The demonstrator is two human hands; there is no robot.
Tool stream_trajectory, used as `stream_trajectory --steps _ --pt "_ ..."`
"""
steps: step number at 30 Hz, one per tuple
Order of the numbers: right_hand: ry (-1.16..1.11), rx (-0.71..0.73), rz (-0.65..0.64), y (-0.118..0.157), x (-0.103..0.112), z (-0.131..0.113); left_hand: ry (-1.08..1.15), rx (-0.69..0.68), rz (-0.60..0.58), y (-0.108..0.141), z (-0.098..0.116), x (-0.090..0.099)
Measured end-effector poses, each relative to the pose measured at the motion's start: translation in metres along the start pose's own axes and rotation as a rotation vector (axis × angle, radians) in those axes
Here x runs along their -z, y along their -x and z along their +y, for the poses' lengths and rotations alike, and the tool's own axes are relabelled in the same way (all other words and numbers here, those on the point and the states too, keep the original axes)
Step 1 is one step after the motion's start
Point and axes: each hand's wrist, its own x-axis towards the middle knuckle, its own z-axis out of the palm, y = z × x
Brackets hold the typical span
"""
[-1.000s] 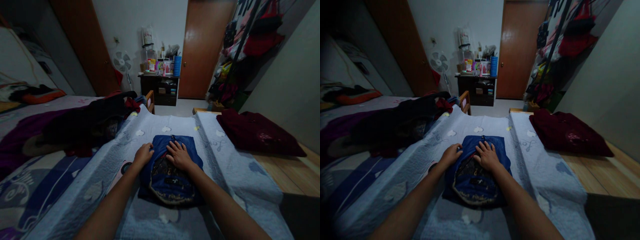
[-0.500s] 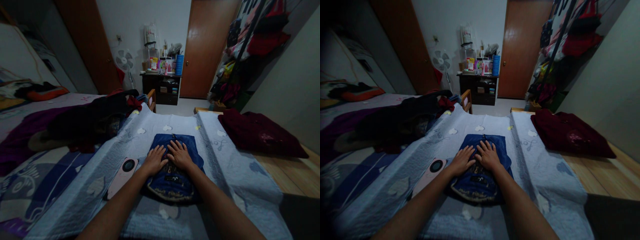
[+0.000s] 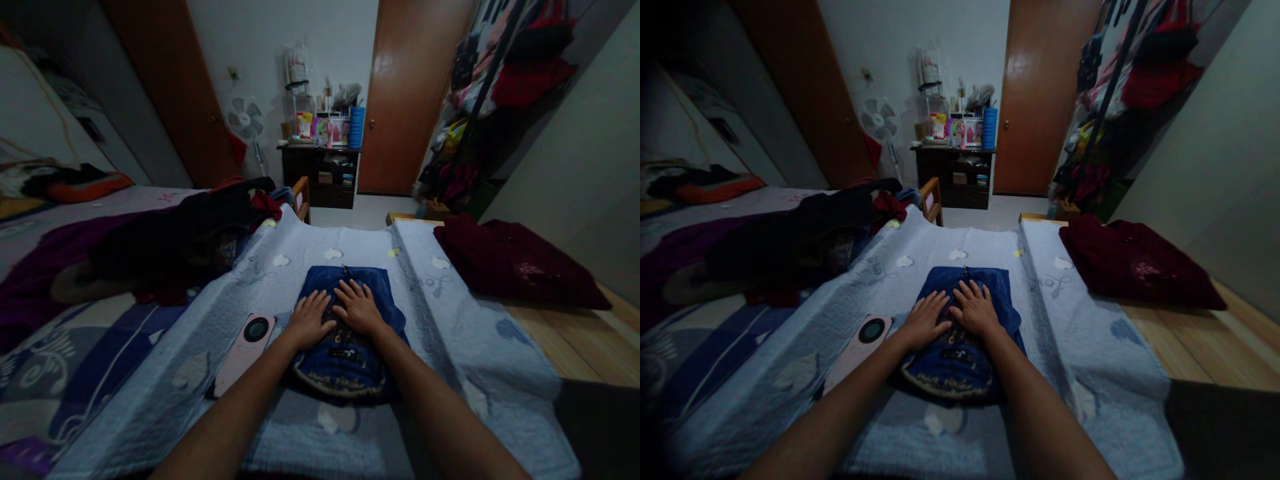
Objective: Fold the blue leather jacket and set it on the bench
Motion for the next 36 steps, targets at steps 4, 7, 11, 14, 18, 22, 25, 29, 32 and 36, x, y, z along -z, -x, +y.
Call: stream_trajectory --steps 4,7,11,14,18,22,25,29,32,36 --pt "-0.028 -0.003 -0.018 -0.001 0.002 -0.001 0.032 0.004 0.002 0.000 0.001 0.002" --pt "-0.116 -0.004 -0.073 -0.006 0.009 0.004 0.088 0.008 -0.013 -0.001 0.000 0.009" --pt "-0.362 0.013 -0.048 -0.013 0.026 0.020 0.198 -0.005 -0.041 0.001 0.001 0.028" --pt "-0.443 0.075 0.089 -0.011 0.039 0.031 0.226 0.017 -0.029 0.008 0.004 0.043" --pt "-0.236 -0.023 0.098 0.006 0.043 0.029 0.188 0.043 0.005 0.022 0.008 0.053" --pt "-0.090 -0.107 -0.023 0.022 0.031 0.016 0.129 0.059 -0.023 0.029 0.009 0.043" --pt "-0.034 -0.130 -0.050 0.025 0.021 0.011 0.077 0.068 -0.027 0.030 0.008 0.029" --pt "-0.013 -0.144 -0.047 0.025 0.015 0.012 0.009 0.093 0.042 0.030 0.010 0.018" --pt "-0.020 -0.152 -0.052 0.026 0.015 0.013 -0.031 0.139 0.088 0.031 0.014 0.018" --pt "-0.039 -0.163 -0.043 0.026 0.018 0.012 -0.033 0.173 0.096 0.033 0.017 0.025"
